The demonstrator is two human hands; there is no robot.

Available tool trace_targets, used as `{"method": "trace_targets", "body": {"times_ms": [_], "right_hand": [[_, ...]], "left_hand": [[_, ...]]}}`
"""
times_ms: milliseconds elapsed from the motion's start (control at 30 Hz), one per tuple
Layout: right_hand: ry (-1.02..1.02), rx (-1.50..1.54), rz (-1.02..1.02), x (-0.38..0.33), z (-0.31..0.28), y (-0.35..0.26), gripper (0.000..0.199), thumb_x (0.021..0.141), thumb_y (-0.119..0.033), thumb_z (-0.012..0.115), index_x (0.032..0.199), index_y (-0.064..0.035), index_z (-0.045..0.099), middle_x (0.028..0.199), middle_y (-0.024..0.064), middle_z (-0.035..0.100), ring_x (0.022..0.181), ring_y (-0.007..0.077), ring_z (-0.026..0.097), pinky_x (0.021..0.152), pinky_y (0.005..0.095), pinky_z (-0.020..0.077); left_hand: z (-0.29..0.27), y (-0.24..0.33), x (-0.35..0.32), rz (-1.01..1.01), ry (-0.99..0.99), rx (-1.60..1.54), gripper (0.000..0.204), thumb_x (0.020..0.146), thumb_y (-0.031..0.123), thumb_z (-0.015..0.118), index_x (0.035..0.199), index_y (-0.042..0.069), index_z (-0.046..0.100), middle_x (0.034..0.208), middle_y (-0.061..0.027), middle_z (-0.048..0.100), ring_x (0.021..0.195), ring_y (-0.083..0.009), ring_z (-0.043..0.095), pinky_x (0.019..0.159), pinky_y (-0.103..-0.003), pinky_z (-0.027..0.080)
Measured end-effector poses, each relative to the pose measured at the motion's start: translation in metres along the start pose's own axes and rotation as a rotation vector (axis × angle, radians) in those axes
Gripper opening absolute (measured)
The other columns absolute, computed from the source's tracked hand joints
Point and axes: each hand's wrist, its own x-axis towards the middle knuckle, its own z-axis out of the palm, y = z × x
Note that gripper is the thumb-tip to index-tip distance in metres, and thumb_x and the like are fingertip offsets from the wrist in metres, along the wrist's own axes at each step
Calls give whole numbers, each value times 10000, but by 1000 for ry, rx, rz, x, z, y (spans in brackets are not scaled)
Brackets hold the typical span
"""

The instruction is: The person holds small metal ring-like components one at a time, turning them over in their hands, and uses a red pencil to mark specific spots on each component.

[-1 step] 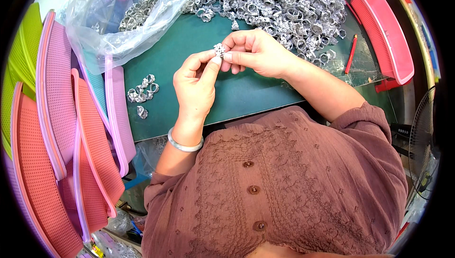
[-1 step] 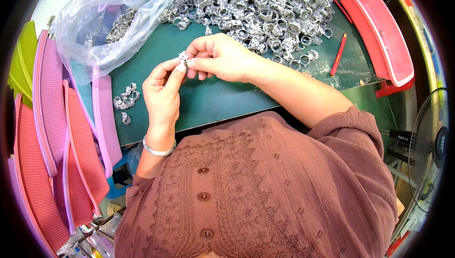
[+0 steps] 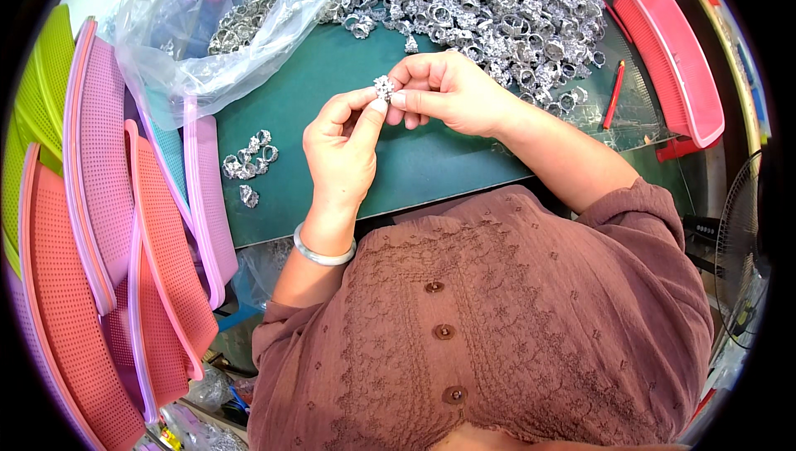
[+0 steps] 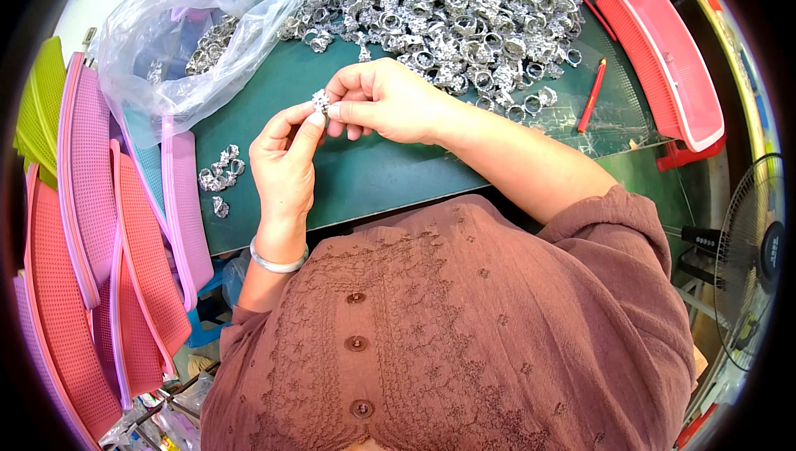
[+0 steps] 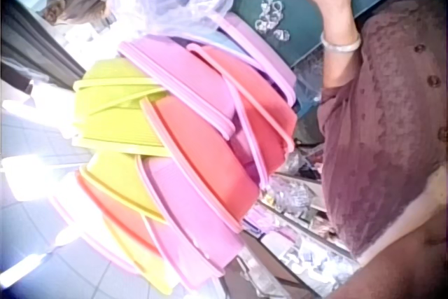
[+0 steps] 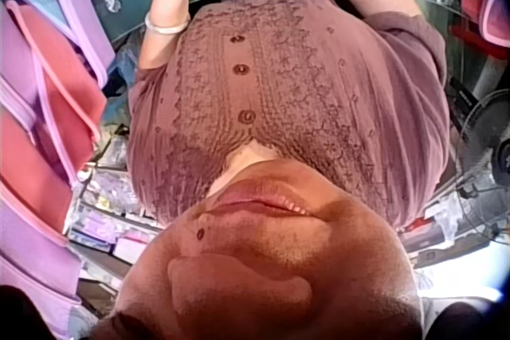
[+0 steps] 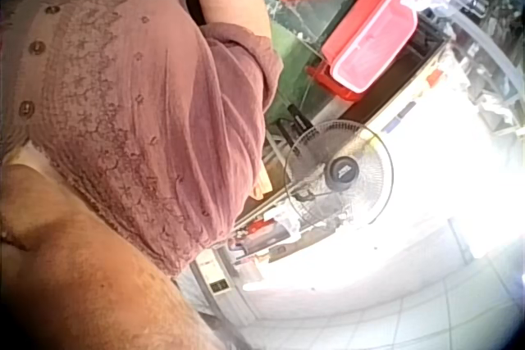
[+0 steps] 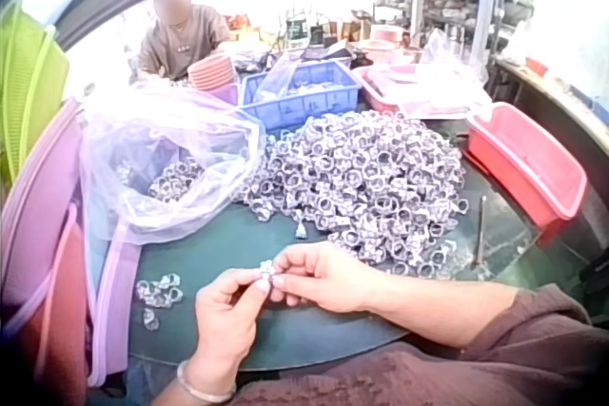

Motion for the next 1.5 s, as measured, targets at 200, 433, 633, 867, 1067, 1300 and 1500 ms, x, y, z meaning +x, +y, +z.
{"method": "trace_targets", "body": {"times_ms": [200,433,633,867,1067,1300,1500], "right_hand": [[3,-5,-8,-1,1,-1,134,858,-127,522,924,-20,568,763,25,605,639,74,538,585,200,428],[1,-2,-9,-1,1,0,133,856,-121,525,927,-17,569,764,24,605,642,72,537,585,199,425],[-2,-5,-17,-1,1,-2,129,854,-120,529,922,-20,571,765,20,602,644,72,535,585,199,424],[4,-24,-23,-1,1,-1,136,850,-133,541,920,-21,576,778,19,599,667,71,534,610,200,433],[6,-23,-10,-1,1,-1,146,848,-143,548,924,-22,579,785,15,597,678,72,533,626,204,439],[19,-14,-41,-1,1,0,145,836,-134,564,922,-21,587,790,9,590,684,68,522,631,206,434],[108,-348,-280,-2,2,4,109,797,-62,586,892,-10,593,799,23,588,690,89,531,635,222,440]], "left_hand": [[-1,-2,-1,30,-5,-24,125,803,-6,577,924,-26,600,819,-57,611,704,-90,558,636,-195,451],[-2,-2,-2,27,-21,-35,126,808,-12,566,929,-34,595,836,-69,613,724,-102,571,658,-204,465],[-2,-3,-2,38,-21,-24,128,807,-14,565,930,-33,595,837,-69,612,726,-103,572,659,-201,465],[-2,-1,-2,29,-30,-24,107,811,-36,542,906,-39,592,852,-78,607,745,-112,583,659,-211,477],[-2,0,-2,21,-30,-29,108,810,-37,544,908,-42,590,847,-81,609,742,-112,584,658,-211,477],[0,3,-4,18,-17,-57,146,804,-11,566,946,-21,596,838,-52,608,712,-85,555,640,-189,450],[0,2,-2,-75,-61,-101,176,824,37,562,991,-17,564,844,-64,607,709,-104,569,633,-221,463]]}}
